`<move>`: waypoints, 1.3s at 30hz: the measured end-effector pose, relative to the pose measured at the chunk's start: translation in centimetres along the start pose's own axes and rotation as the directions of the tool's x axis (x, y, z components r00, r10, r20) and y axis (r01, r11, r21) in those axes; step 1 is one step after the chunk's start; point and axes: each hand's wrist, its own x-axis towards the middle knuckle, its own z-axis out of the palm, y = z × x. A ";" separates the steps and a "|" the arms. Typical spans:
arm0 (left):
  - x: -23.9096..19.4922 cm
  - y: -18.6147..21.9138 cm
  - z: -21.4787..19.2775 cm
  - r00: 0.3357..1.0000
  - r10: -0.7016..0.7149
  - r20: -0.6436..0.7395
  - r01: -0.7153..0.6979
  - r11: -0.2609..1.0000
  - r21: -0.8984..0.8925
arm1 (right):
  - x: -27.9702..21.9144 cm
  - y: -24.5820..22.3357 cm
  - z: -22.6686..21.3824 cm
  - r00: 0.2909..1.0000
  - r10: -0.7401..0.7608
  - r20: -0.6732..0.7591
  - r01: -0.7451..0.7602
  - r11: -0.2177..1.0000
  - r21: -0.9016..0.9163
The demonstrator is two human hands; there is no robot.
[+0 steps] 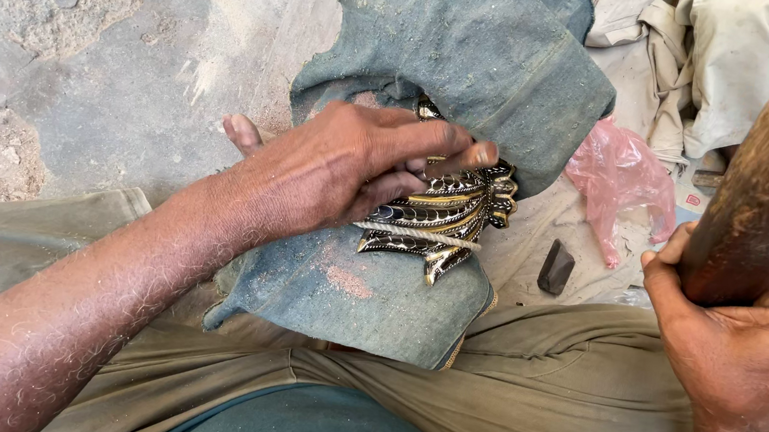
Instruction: The person sits on the ground and uses a hammer and chisel to shape a decorative metal object resting on a cushion. They repeatedly strike the chisel to refine the metal's surface and details.
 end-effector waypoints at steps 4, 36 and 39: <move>0.1 -0.1 0.1 0.995 -0.095 0.016 0.095 0.995 -0.004 | 0.2 0.1 0.1 0.999 0.030 -0.028 -0.026 0.989 0.148; 1.2 -0.3 -0.8 0.991 0.056 0.123 -0.054 0.998 -0.019 | 0.0 2.9 0.9 0.990 -0.071 0.120 0.114 0.904 -0.411; 1.4 -0.2 -1.0 0.990 0.027 0.140 -0.022 0.999 -0.043 | 0.1 2.9 1.1 0.998 -0.054 0.038 0.059 0.989 -0.135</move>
